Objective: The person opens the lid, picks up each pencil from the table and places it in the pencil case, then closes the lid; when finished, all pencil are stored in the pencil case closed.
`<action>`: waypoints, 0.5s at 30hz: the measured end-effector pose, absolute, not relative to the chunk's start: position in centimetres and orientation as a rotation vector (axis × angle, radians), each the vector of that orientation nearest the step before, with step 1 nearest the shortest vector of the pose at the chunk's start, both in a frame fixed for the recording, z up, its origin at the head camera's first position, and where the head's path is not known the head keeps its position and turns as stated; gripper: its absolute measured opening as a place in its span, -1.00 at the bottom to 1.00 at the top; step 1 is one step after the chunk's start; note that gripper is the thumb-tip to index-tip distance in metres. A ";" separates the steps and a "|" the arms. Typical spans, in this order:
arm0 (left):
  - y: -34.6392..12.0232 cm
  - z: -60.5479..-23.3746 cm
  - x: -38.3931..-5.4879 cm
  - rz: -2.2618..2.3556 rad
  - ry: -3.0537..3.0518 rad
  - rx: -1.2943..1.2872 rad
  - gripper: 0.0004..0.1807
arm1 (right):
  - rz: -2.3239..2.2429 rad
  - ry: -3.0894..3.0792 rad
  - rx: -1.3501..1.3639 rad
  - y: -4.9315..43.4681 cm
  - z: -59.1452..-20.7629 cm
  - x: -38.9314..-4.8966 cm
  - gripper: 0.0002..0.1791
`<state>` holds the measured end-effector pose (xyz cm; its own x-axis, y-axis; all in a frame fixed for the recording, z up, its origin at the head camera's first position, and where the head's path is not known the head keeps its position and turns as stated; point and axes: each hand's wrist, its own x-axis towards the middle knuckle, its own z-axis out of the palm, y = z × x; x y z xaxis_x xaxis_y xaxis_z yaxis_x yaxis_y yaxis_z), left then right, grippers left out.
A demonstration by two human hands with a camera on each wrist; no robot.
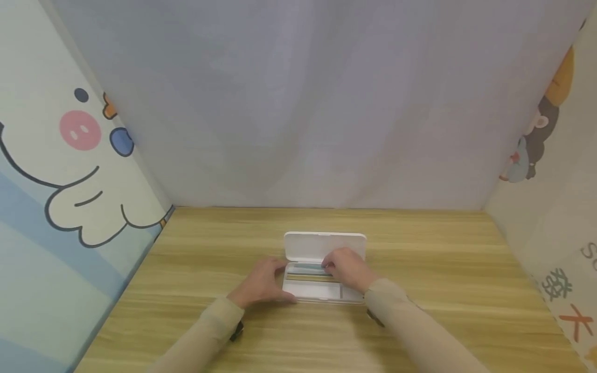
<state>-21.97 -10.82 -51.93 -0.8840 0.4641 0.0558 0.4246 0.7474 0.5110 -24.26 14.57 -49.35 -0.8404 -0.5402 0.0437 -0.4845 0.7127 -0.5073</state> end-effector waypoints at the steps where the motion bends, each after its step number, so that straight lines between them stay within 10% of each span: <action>1: -10.8 -52.0 -21.9 0.811 2.867 0.733 -0.03 | -0.778 2.811 -0.843 14.5 -49.5 -24.3 -0.90; 15: -10.8 -52.3 -22.2 0.796 2.878 0.760 -0.01 | -0.710 2.860 -1.028 13.4 -50.1 -24.6 -0.95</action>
<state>-22.15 -10.85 -52.28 -0.8767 0.4758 0.0711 0.4447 0.7451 0.4971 -24.57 13.41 -50.13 -0.7827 -0.6085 0.1305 -0.5989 0.6796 -0.4236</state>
